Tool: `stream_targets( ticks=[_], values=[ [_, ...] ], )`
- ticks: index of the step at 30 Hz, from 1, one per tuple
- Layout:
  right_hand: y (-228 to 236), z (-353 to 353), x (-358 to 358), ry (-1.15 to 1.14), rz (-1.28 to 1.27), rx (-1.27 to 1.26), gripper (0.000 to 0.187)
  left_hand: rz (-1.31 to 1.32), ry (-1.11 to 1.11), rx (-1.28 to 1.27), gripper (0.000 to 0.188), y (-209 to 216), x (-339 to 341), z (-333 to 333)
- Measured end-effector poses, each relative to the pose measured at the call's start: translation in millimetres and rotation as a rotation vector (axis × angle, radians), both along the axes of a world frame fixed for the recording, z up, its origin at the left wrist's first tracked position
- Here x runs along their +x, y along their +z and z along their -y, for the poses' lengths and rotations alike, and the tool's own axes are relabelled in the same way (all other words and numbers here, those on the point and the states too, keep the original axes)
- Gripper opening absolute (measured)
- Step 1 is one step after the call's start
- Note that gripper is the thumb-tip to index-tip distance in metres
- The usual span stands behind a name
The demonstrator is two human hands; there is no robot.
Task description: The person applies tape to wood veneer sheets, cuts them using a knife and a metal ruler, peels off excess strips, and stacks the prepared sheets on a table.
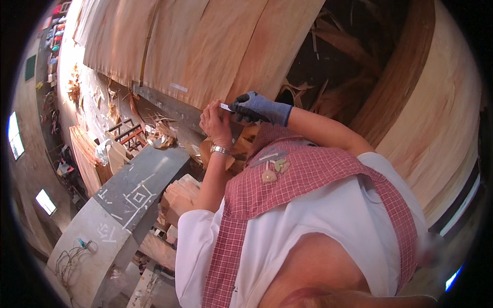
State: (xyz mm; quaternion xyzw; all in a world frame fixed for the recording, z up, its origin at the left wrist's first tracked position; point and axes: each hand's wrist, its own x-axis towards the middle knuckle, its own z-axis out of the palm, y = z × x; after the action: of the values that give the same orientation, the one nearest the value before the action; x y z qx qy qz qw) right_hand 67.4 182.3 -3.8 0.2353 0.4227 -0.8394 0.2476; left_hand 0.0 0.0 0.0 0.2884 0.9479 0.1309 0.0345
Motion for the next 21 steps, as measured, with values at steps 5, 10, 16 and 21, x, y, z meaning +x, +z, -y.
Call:
stream_targets(
  ticks=[5,10,16,21],
  values=[
    [-11.4,-2.4,-0.1,0.034,-0.019,0.364,0.024,-0.074,-0.002,0.064,0.047,2.5,1.2,0.4],
    [-21.9,6.0,10.7,0.015,-0.098,0.426,0.026,-0.154,-0.07,0.033,0.046,-0.7,6.5,10.6],
    [-20.1,6.2,14.2,0.015,-0.129,0.472,0.029,-0.255,-0.146,-0.027,0.046,-11.2,10.6,16.4],
    [-17.2,1.4,17.2,0.038,-0.109,0.498,0.031,-0.291,-0.196,-0.085,0.045,-5.7,14.7,11.9]
  ],
)
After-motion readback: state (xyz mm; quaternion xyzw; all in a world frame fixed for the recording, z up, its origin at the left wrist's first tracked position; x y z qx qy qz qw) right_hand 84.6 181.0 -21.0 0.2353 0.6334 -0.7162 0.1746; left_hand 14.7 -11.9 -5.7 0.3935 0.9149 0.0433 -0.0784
